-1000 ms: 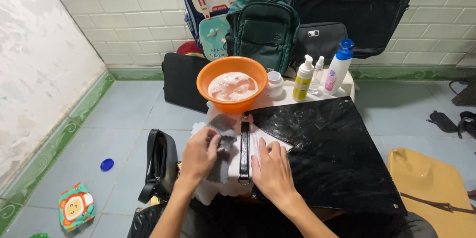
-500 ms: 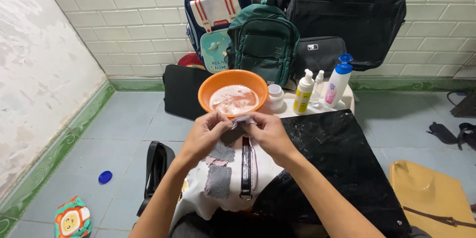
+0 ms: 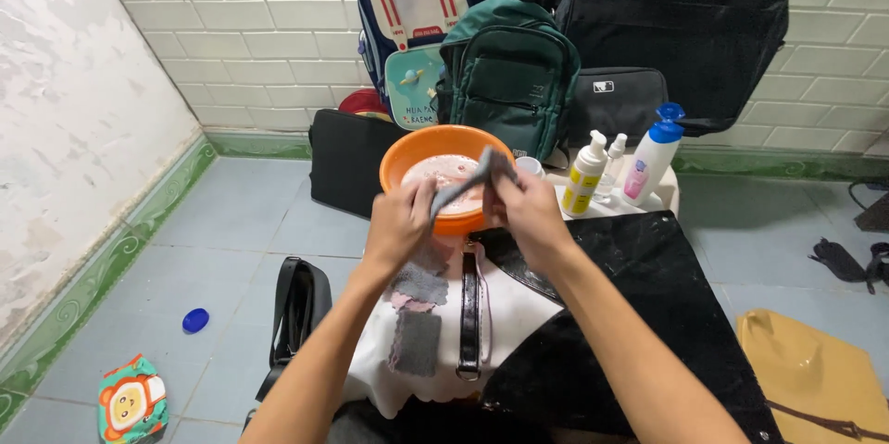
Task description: Cleaning a black leather bag by scrubbing it with a toothbrush dipped in soapy water and then wiping it with a cloth.
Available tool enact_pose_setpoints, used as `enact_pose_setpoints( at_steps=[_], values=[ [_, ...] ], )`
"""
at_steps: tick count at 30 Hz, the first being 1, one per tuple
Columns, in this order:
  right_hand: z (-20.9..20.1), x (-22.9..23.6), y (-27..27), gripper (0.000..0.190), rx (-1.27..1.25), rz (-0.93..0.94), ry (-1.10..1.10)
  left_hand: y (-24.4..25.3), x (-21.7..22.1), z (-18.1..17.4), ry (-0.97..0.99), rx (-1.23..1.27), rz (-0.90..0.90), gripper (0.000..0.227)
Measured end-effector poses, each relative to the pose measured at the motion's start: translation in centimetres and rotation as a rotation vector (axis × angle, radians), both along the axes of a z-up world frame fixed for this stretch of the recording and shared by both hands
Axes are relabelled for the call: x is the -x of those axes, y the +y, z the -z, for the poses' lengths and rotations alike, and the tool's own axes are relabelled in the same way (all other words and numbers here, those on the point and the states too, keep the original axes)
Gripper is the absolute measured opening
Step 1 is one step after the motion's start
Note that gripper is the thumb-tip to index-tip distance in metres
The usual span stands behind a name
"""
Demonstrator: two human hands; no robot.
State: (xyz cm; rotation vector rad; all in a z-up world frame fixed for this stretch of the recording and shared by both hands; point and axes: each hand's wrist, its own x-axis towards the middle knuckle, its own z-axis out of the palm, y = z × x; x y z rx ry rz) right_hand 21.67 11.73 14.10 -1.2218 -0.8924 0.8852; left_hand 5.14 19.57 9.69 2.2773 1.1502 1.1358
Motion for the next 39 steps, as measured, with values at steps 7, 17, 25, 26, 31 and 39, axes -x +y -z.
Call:
enact_pose_setpoints(
  at_steps=[7,17,25,26,31,39],
  values=[
    [6.6,-4.1,13.5,0.020,-0.058,0.055,-0.612,12.9,-4.5,5.2,0.168,0.082,0.138,0.029],
    [12.0,-6.5,22.6,0.026,0.529,-0.043,-0.887,19.9,-7.9,7.6,0.131,0.668,0.022,0.030],
    [11.3,-5.5,22.6,0.031,0.642,-0.178,-1.072,23.0,-8.9,12.4,0.590,0.508,-0.108,0.030],
    [11.1,-5.4,22.4,0.032,0.622,-0.233,-1.073,23.3,-8.9,12.3,0.623,0.493,-0.065,0.032],
    [11.3,-5.2,22.7,0.031,0.652,-0.306,-1.085,24.2,-9.0,12.4,0.609,0.451,0.036,0.030],
    [9.9,-5.0,22.8,0.038,0.595,-0.085,-1.067,22.9,-8.8,9.5,0.196,0.581,0.043,0.035]
  ],
)
